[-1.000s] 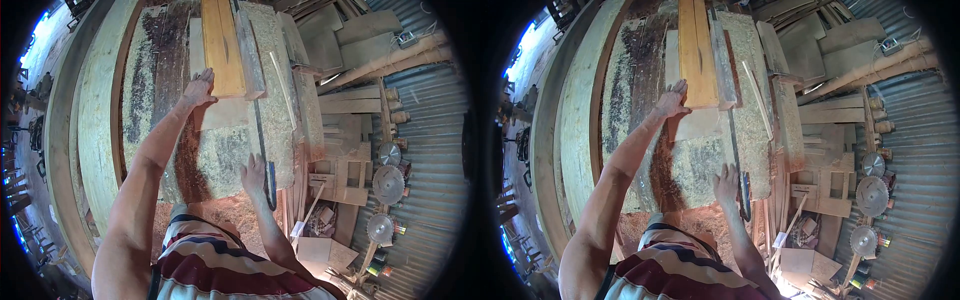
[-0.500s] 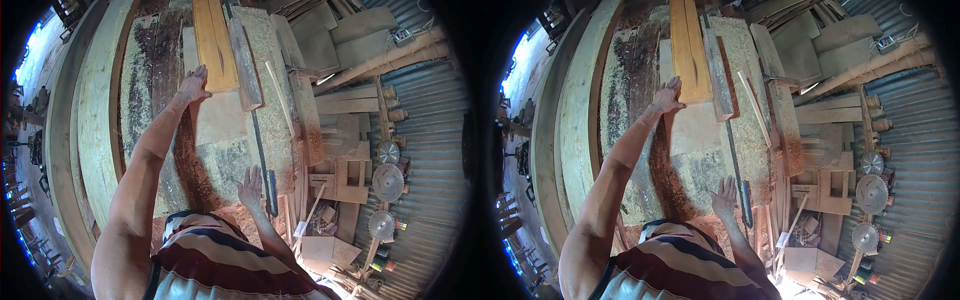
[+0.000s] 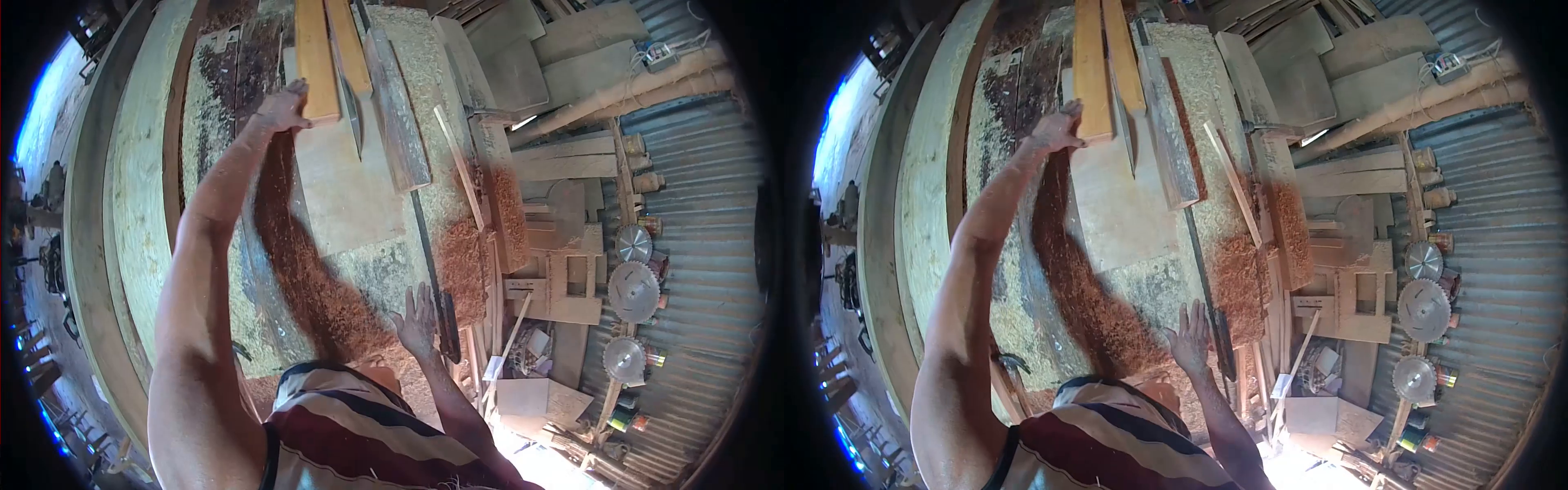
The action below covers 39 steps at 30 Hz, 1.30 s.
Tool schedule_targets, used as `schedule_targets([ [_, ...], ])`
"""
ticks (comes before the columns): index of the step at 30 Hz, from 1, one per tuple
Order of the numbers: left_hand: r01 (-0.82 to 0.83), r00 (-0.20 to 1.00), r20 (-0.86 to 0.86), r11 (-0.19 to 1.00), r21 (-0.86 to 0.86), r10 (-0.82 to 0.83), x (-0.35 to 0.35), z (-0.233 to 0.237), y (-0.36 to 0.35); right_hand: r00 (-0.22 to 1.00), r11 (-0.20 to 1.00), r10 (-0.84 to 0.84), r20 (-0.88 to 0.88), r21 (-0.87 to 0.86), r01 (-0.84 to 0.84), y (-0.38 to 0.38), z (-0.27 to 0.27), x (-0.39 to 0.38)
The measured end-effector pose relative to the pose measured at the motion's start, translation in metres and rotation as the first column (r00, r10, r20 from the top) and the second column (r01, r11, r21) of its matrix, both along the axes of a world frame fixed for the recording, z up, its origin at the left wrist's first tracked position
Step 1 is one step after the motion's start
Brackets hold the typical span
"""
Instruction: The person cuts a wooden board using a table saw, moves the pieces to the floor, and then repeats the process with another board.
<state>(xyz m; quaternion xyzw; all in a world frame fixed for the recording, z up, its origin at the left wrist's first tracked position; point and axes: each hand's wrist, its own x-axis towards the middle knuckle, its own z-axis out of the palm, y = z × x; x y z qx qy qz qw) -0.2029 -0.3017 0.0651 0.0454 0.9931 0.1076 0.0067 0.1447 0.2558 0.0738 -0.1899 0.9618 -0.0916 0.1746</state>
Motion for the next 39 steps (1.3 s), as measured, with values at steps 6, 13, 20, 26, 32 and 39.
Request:
schedule_targets([
  [6,0.038,0.919,0.368,0.964,0.264,-0.137,-0.010,0.012,-0.105,0.999,1.000,-0.025,-0.022,-0.006,0.025,0.000,-0.007,0.001],
  [13,-0.688,0.718,0.028,0.703,0.181,0.696,0.047,0.014,0.046,0.999,0.997,-0.043,-0.002,-0.064,0.042,0.003,-0.009,0.006],
  [20,-0.652,0.734,-0.065,0.728,0.211,0.676,0.188,-0.001,0.125,0.994,0.994,-0.035,-0.102,-0.104,0.025,0.011,-0.025,0.013],
  [26,-0.619,0.753,-0.035,0.725,0.301,0.657,0.376,0.016,0.261,0.986,0.998,-0.004,-0.164,-0.070,-0.008,0.013,-0.033,0.016],
  [32,-0.711,0.702,0.209,0.651,0.265,0.681,0.528,0.045,0.387,0.988,0.996,0.026,-0.153,-0.083,-0.039,0.009,-0.018,0.016],
  [39,-0.748,0.655,0.204,0.587,0.309,0.728,0.665,0.025,0.507,0.797,0.821,0.087,0.597,-0.497,0.282,0.049,-0.066,0.186],
])
